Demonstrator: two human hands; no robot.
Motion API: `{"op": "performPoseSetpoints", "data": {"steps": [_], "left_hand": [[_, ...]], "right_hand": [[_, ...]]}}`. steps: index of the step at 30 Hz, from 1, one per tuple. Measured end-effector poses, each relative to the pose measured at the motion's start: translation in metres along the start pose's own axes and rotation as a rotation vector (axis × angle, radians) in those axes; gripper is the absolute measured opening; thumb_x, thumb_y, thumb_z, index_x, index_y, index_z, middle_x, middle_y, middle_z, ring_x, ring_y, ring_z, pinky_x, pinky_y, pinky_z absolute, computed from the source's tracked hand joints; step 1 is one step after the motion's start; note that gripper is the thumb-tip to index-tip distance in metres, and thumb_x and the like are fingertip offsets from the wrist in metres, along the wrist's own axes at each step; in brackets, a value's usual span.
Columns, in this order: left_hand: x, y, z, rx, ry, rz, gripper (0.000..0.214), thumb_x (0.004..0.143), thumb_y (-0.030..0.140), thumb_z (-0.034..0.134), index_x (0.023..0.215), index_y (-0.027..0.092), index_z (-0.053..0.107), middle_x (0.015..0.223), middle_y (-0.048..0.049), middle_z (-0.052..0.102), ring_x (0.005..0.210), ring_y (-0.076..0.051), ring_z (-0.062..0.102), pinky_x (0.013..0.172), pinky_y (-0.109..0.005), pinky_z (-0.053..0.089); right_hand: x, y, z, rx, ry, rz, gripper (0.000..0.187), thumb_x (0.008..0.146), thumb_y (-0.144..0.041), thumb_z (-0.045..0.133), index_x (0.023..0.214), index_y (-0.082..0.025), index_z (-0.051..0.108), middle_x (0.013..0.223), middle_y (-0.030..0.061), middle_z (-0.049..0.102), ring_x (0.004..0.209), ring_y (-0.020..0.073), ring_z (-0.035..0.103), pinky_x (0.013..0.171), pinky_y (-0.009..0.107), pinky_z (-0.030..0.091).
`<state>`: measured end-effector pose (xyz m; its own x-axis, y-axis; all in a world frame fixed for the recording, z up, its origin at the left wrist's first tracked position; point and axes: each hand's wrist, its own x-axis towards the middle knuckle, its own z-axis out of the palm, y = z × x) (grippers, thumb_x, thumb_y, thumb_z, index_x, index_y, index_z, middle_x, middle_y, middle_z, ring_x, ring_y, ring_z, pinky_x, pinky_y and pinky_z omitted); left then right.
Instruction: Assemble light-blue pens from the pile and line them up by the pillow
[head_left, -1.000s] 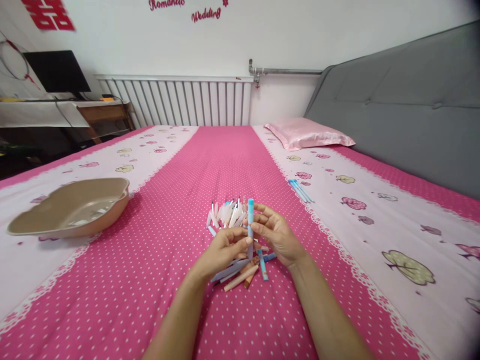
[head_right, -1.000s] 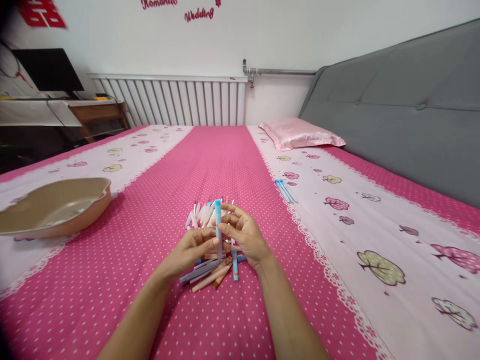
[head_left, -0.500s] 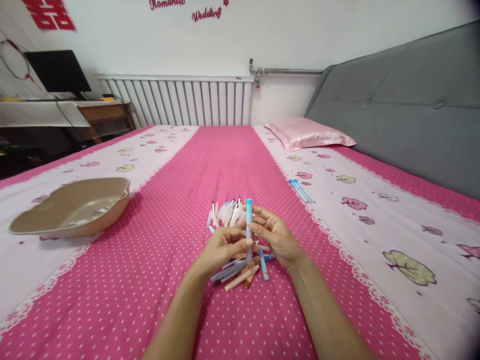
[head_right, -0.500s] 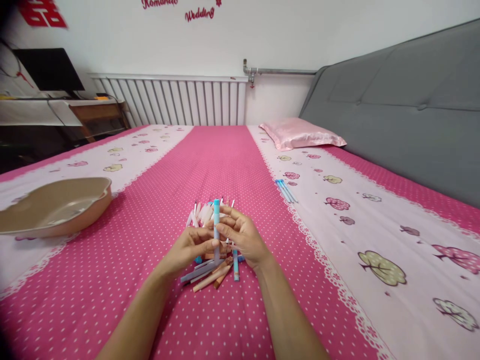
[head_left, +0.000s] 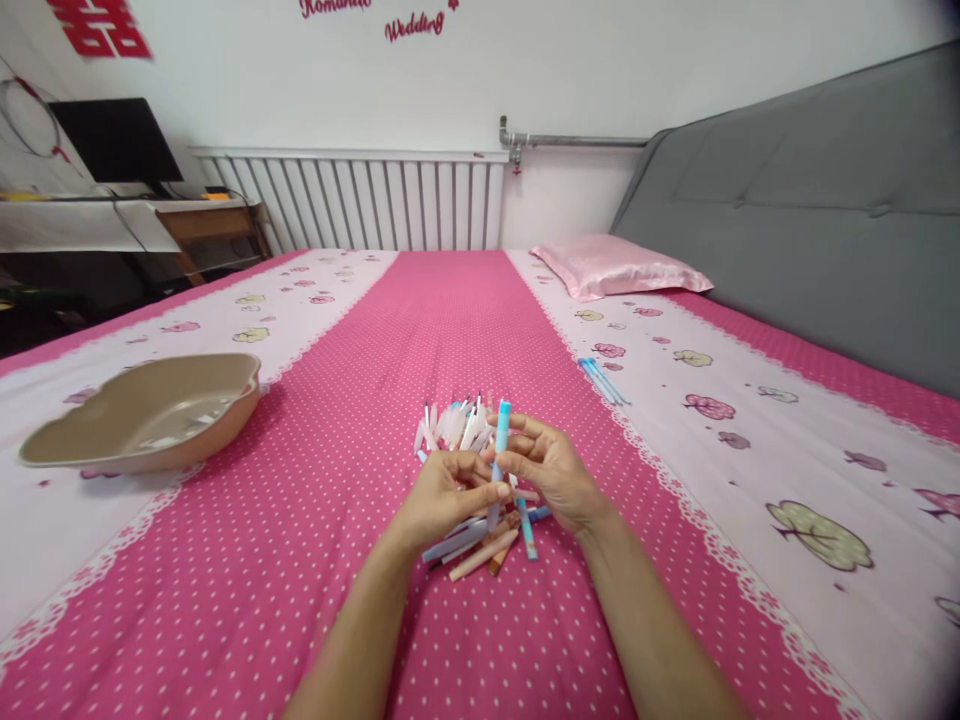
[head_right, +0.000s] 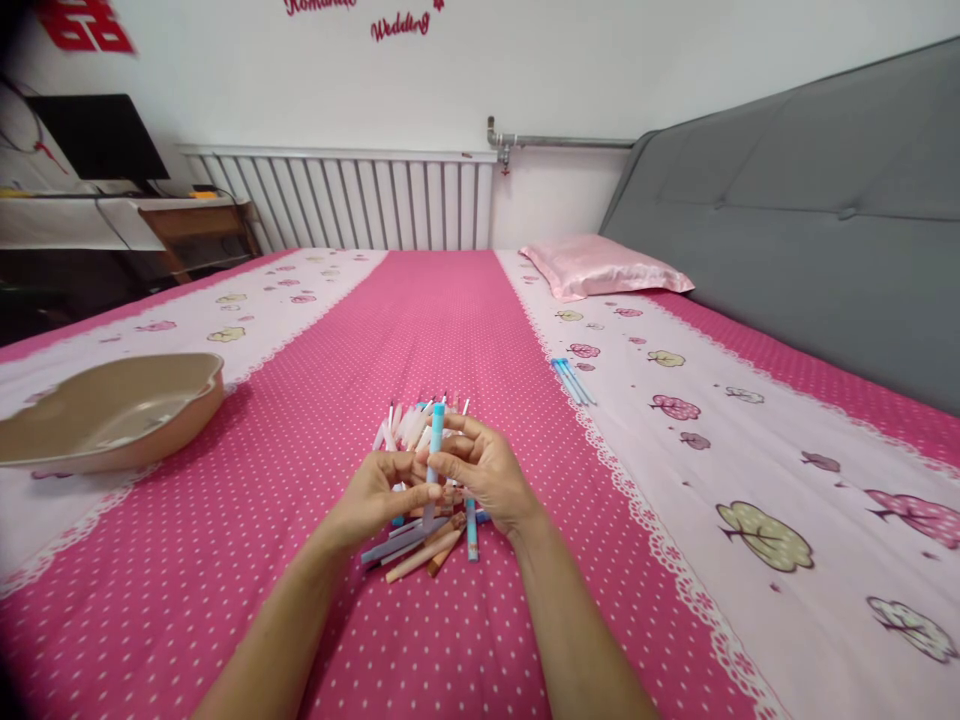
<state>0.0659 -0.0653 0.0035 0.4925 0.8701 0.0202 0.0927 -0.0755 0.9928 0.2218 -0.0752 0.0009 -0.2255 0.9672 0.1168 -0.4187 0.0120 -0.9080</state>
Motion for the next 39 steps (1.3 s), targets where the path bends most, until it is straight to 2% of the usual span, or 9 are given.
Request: {"op": "performPoseSetpoints", "data": {"steps": [4, 8, 10, 14, 17, 20, 24, 32, 39], "left_hand": [[-0.001, 0.002, -0.001, -0.074, 0.020, -0.020, 0.032, 0.060, 0.041, 0.075, 0.060, 0.012, 0.060, 0.055, -0.0021, 0.063, 0.045, -0.008, 0.052, 0.044, -0.018, 0.040], [-0.002, 0.004, -0.012, -0.207, 0.144, 0.032, 0.030, 0.058, 0.038, 0.078, 0.066, 0.014, 0.062, 0.056, -0.0007, 0.063, 0.047, -0.010, 0.055, 0.047, -0.021, 0.044], [-0.002, 0.004, -0.019, -0.253, 0.253, 0.137, 0.026, 0.061, 0.037, 0.076, 0.068, 0.014, 0.064, 0.058, -0.0011, 0.064, 0.051, -0.011, 0.057, 0.052, -0.022, 0.046], [-0.001, 0.000, -0.027, -0.298, 0.455, 0.249, 0.020, 0.067, 0.034, 0.072, 0.072, 0.015, 0.065, 0.059, 0.0001, 0.064, 0.052, -0.009, 0.054, 0.053, -0.019, 0.043], [0.000, -0.002, -0.028, -0.316, 0.549, 0.274, 0.018, 0.067, 0.031, 0.072, 0.074, 0.016, 0.066, 0.058, 0.0013, 0.063, 0.053, -0.008, 0.054, 0.054, -0.019, 0.042], [0.001, -0.002, -0.026, -0.317, 0.586, 0.277, 0.018, 0.068, 0.031, 0.071, 0.075, 0.016, 0.066, 0.058, 0.0014, 0.062, 0.053, -0.008, 0.054, 0.054, -0.019, 0.041], [0.002, 0.000, -0.024, -0.297, 0.582, 0.280, 0.019, 0.067, 0.031, 0.072, 0.073, 0.015, 0.065, 0.057, 0.0009, 0.062, 0.050, -0.007, 0.050, 0.050, -0.019, 0.039], [0.002, 0.001, -0.021, -0.237, 0.563, 0.266, 0.019, 0.067, 0.033, 0.071, 0.073, 0.015, 0.066, 0.057, 0.0001, 0.063, 0.050, -0.008, 0.052, 0.049, -0.019, 0.040], [0.001, 0.002, -0.021, -0.199, 0.585, 0.279, 0.020, 0.068, 0.034, 0.071, 0.075, 0.015, 0.066, 0.059, 0.0000, 0.065, 0.052, -0.008, 0.054, 0.051, -0.019, 0.040]], "right_hand": [[0.001, 0.001, 0.006, -0.015, 0.032, -0.007, 0.050, 0.066, -0.032, 0.076, 0.111, -0.021, 0.056, 0.083, 0.0028, 0.069, 0.065, 0.0148, 0.064, 0.051, 0.022, 0.050], [0.003, 0.003, 0.010, -0.133, 0.060, -0.096, 0.033, 0.076, -0.037, 0.066, 0.105, -0.022, 0.058, 0.092, 0.0036, 0.068, 0.082, 0.0157, 0.064, 0.073, 0.028, 0.051], [0.003, 0.004, 0.011, -0.327, 0.020, -0.135, 0.021, 0.079, -0.036, 0.063, 0.095, -0.021, 0.063, 0.091, 0.0032, 0.067, 0.086, 0.0162, 0.063, 0.079, 0.031, 0.048], [-0.001, 0.011, 0.018, -0.943, -0.139, -0.244, 0.005, 0.075, -0.023, 0.067, 0.079, -0.021, 0.068, 0.085, 0.0020, 0.064, 0.088, 0.0172, 0.057, 0.084, 0.033, 0.043], [-0.004, 0.018, 0.025, -1.279, -0.172, -0.328, 0.006, 0.071, -0.019, 0.071, 0.076, -0.021, 0.069, 0.092, 0.0028, 0.060, 0.095, 0.0182, 0.051, 0.086, 0.032, 0.040], [-0.007, 0.024, 0.030, -1.430, -0.188, -0.325, 0.011, 0.068, -0.023, 0.075, 0.079, -0.022, 0.070, 0.098, 0.0035, 0.058, 0.101, 0.0194, 0.047, 0.089, 0.033, 0.038], [-0.006, 0.028, 0.033, -1.503, -0.201, -0.277, 0.023, 0.063, -0.032, 0.080, 0.083, -0.022, 0.071, 0.097, 0.0039, 0.058, 0.102, 0.0212, 0.046, 0.090, 0.033, 0.037], [-0.001, 0.032, 0.033, -1.432, -0.255, -0.233, 0.016, 0.066, -0.022, 0.077, 0.080, -0.020, 0.070, 0.091, 0.0028, 0.060, 0.097, 0.0195, 0.049, 0.085, 0.031, 0.039], [-0.001, 0.024, 0.026, -1.241, -0.141, -0.299, 0.011, 0.074, -0.014, 0.066, 0.083, -0.019, 0.063, 0.089, 0.0032, 0.062, 0.093, 0.0181, 0.054, 0.084, 0.031, 0.041]]}}
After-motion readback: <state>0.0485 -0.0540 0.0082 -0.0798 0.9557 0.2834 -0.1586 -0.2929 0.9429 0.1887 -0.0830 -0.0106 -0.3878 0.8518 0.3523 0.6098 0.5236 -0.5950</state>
